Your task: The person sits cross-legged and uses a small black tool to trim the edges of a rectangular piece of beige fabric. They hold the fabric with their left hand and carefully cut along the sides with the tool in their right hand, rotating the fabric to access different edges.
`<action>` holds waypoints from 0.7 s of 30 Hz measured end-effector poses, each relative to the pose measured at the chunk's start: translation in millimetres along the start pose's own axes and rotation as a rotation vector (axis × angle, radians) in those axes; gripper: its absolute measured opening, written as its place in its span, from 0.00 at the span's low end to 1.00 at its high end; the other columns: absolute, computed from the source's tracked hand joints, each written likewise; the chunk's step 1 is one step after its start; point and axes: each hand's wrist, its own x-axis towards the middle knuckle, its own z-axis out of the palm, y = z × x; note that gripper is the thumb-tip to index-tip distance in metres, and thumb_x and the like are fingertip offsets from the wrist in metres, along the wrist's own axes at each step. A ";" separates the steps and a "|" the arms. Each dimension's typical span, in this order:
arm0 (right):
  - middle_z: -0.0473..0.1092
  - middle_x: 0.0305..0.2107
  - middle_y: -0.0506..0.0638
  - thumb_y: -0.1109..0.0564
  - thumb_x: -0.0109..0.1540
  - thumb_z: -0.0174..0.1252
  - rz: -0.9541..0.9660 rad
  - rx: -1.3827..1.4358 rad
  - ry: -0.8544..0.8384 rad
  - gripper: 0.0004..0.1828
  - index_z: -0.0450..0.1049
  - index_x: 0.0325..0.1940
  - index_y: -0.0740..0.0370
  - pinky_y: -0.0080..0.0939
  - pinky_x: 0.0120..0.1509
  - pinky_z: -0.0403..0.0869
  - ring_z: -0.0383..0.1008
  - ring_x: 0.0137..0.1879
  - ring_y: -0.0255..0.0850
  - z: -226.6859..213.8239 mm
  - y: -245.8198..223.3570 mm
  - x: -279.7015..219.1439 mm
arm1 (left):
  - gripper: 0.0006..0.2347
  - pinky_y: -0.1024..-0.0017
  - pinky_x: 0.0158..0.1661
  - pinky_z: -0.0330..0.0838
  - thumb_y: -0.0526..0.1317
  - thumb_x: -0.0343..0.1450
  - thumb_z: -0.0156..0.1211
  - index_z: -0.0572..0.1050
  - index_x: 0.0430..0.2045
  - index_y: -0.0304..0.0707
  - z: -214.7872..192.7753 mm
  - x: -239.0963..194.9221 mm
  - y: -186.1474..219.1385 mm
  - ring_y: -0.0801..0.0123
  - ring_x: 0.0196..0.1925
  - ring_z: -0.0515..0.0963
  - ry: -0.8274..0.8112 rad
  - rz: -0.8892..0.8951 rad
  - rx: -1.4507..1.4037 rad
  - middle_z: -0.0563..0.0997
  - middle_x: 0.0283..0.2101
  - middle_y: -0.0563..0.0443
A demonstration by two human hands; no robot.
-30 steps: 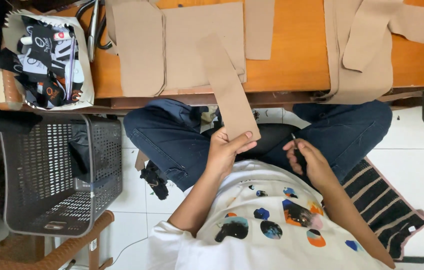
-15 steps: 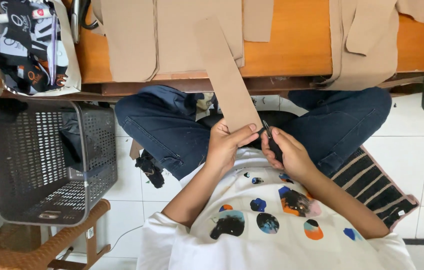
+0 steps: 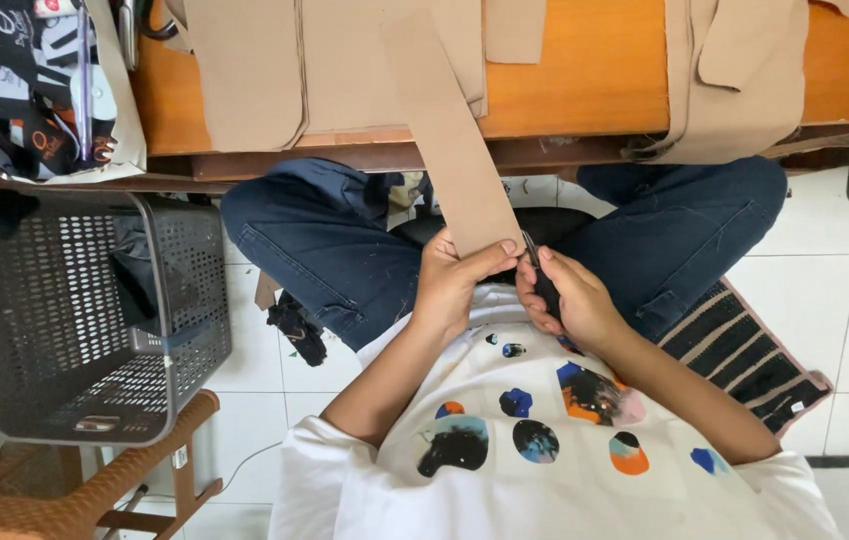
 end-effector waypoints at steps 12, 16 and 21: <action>0.50 0.06 0.48 0.53 0.50 0.54 -0.662 -0.127 -0.127 0.26 0.57 0.37 0.81 0.24 0.11 0.54 0.47 0.07 0.29 1.6 -54.0 -22.1 | 0.10 0.62 0.49 0.67 0.23 0.56 0.60 0.74 0.27 0.29 50.5 -50.1 4.2 0.59 0.41 0.75 -0.277 0.706 0.017 0.78 0.31 0.42; 0.54 0.08 0.48 0.60 0.49 0.56 -0.716 -0.232 -0.065 0.19 0.60 0.34 0.79 0.24 0.14 0.58 0.52 0.10 0.28 15.0 -57.9 -33.4 | 0.10 0.63 0.48 0.67 0.24 0.58 0.59 0.73 0.30 0.28 47.2 -58.9 -1.3 0.63 0.40 0.76 -0.296 0.819 0.111 0.77 0.33 0.42; 0.54 0.10 0.47 0.67 0.50 0.55 -0.749 -0.346 0.057 0.14 0.60 0.36 0.78 0.26 0.21 0.64 0.57 0.13 0.29 25.8 -61.5 -46.7 | 0.22 0.68 0.49 0.67 0.24 0.61 0.56 0.61 0.49 0.30 29.3 -58.2 -5.1 0.65 0.37 0.77 -0.424 0.896 0.115 0.75 0.40 0.39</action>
